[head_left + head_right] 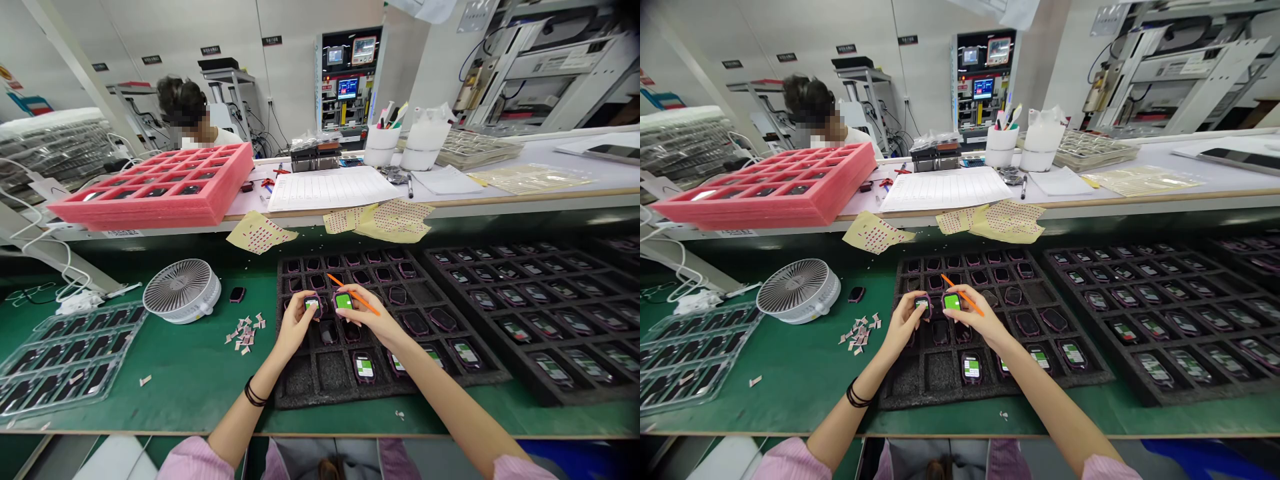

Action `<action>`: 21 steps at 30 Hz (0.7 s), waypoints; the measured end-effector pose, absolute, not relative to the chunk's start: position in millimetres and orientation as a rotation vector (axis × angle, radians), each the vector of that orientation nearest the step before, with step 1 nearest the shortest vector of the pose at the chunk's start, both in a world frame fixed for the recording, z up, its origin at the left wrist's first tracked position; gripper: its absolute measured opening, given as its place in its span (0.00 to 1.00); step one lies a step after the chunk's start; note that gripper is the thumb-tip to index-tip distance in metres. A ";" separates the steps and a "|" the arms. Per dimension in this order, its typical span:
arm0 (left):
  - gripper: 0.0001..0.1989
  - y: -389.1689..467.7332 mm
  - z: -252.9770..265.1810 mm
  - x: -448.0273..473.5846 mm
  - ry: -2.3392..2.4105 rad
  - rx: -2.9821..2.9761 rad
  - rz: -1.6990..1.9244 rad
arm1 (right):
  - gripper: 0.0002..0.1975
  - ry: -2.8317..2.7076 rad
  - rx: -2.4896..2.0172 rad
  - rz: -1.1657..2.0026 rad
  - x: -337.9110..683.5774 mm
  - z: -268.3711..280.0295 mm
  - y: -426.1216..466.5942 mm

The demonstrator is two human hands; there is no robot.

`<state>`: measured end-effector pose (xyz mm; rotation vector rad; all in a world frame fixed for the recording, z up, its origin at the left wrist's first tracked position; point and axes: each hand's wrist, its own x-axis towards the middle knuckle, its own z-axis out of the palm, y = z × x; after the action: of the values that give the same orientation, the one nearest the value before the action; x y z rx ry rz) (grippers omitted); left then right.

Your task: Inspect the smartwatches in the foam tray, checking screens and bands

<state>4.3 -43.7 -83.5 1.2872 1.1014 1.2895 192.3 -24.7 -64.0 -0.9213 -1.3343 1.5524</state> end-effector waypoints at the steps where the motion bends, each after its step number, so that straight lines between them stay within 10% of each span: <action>1: 0.20 -43.9 -82.9 4.4 1.102 1.287 1.287 | 0.19 -1.330 -0.924 1.551 192.4 -63.2 -24.9; 21: 0.24 -48.9 -72.5 -3.5 1.082 1.558 1.143 | 0.14 -1.253 -0.858 1.583 192.1 -62.6 -22.2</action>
<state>-3.5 -48.9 -72.5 1.5578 1.0820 1.1435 192.1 -22.2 -62.6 -0.8579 -1.2530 1.5833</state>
